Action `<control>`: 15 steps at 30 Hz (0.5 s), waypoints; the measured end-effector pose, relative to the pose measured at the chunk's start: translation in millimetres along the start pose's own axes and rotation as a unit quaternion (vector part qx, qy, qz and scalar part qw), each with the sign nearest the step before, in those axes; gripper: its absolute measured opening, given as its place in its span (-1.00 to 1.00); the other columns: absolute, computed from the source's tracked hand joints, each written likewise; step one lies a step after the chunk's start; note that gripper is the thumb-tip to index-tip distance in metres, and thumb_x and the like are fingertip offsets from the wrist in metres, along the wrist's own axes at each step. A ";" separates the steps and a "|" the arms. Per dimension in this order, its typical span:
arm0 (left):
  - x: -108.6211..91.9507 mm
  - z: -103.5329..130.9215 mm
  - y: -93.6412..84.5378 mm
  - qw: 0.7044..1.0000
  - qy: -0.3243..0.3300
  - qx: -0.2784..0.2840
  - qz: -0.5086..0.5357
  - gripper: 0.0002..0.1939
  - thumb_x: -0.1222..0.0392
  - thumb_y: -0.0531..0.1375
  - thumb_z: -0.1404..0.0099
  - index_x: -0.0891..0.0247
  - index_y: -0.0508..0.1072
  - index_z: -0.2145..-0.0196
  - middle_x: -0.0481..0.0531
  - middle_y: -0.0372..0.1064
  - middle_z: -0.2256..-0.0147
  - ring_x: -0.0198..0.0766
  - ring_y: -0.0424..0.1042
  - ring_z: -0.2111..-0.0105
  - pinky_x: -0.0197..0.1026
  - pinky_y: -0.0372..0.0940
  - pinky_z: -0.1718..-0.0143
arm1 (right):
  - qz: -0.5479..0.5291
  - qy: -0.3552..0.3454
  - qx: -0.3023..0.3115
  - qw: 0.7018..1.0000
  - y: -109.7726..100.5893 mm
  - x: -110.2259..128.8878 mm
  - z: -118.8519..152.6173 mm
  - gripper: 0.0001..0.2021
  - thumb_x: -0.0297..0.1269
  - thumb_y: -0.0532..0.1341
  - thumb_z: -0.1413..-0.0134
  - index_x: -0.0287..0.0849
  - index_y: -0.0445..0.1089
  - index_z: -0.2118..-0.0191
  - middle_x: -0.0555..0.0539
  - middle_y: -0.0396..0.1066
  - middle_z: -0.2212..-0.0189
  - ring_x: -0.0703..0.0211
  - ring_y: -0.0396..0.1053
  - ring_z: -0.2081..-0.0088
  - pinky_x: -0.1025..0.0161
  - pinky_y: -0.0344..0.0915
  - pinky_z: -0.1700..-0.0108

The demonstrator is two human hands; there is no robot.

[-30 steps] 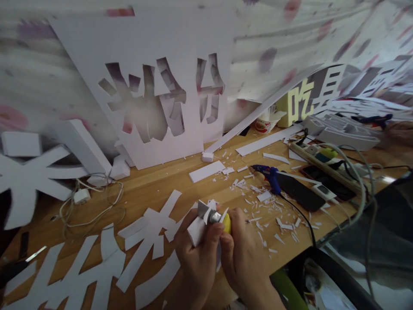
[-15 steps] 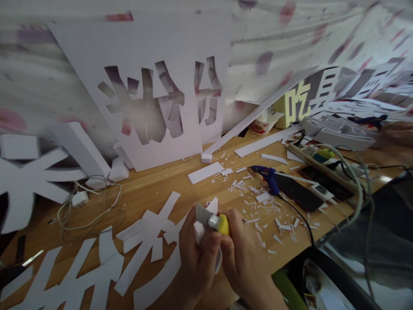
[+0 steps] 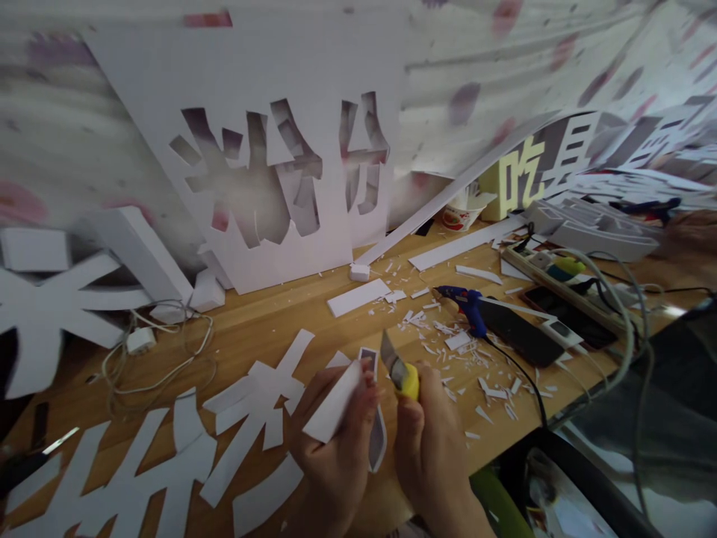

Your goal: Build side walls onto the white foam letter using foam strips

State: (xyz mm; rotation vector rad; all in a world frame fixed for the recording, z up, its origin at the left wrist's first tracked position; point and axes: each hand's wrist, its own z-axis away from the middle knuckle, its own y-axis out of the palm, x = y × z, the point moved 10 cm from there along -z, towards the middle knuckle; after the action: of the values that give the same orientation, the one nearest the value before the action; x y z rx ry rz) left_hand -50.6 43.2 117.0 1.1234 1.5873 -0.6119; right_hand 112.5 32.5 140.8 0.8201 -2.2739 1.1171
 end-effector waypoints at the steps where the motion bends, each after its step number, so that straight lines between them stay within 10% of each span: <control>1: 1.3 -1.3 1.4 1.000 -0.009 0.009 0.023 -0.81 0.11 0.43 -0.09 0.21 0.60 0.35 0.01 0.58 0.41 -0.15 0.58 0.40 -0.15 0.53 0.31 | -0.004 0.005 -0.009 1.000 -2.4 -2.1 0.4 -0.57 0.07 -0.22 -0.43 -0.07 0.20 0.27 0.05 0.26 0.51 0.20 0.27 0.54 0.29 0.14 0.51; 6: 18.6 2.8 19.9 0.983 -0.071 0.134 0.108 -0.50 -0.22 0.23 -0.25 0.28 0.55 0.12 0.19 0.60 0.26 -0.05 0.60 0.30 -0.07 0.54 0.23 | -0.042 -0.033 0.066 0.996 6.7 7.5 -2.7 -0.56 0.08 -0.22 -0.42 -0.06 0.28 0.09 0.01 0.29 0.43 0.16 0.29 0.46 0.26 0.16 0.45; 15: 5.5 7.1 16.4 0.989 0.041 0.144 0.001 -0.66 0.10 0.21 -0.36 0.14 0.49 -0.07 0.18 0.57 0.06 -0.04 0.60 0.13 -0.03 0.53 0.12 | -0.057 -0.039 0.094 0.993 14.8 9.7 1.8 -0.54 0.11 -0.22 -0.41 -0.04 0.26 -0.01 0.00 0.31 0.41 0.17 0.29 0.48 0.28 0.17 0.47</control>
State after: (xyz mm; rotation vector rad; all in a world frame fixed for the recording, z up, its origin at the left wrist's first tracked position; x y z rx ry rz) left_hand -32.8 46.3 112.1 1.3767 1.6015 -0.8219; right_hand 95.2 35.3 138.1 1.0710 -2.1750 1.2806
